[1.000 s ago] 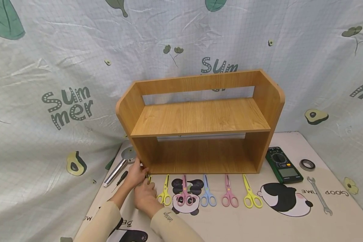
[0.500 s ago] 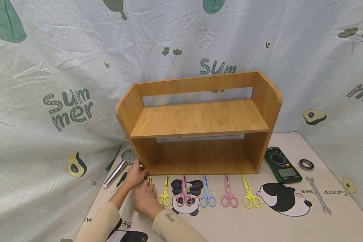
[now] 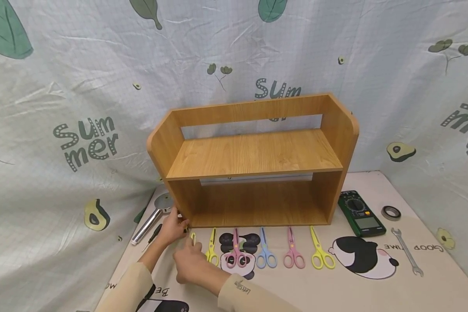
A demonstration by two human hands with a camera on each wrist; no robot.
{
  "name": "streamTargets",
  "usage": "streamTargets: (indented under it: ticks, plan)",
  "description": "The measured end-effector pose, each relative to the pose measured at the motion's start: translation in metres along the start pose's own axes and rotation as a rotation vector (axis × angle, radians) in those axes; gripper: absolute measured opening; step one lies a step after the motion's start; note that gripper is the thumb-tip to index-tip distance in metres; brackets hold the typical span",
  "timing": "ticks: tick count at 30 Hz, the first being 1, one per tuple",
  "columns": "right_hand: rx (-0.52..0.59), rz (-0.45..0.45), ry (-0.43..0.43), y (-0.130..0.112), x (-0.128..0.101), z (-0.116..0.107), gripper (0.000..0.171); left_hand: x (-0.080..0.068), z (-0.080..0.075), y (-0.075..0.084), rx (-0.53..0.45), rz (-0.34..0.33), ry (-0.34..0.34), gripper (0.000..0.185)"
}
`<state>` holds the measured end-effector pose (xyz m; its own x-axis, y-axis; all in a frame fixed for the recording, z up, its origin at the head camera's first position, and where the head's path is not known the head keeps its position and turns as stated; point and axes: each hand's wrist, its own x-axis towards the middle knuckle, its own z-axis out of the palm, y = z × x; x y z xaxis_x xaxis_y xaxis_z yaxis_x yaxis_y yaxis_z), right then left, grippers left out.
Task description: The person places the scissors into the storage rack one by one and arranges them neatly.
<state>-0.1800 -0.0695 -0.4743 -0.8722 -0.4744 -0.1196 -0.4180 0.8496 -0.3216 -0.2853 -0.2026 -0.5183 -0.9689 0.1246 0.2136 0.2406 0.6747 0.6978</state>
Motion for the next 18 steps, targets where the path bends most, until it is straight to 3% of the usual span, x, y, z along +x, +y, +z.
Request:
streamTargets:
  ticks: [11,18]
  plan:
    - [-0.129,-0.108,-0.013,-0.001,-0.043,-0.056,0.027,-0.005,-0.001,-0.005,-0.038,0.127,0.042,0.061]
    - [-0.018,-0.163,-0.061,0.004,-0.057,-0.111,0.028,-0.002,-0.002,0.0,-0.039,0.049,0.016,0.061]
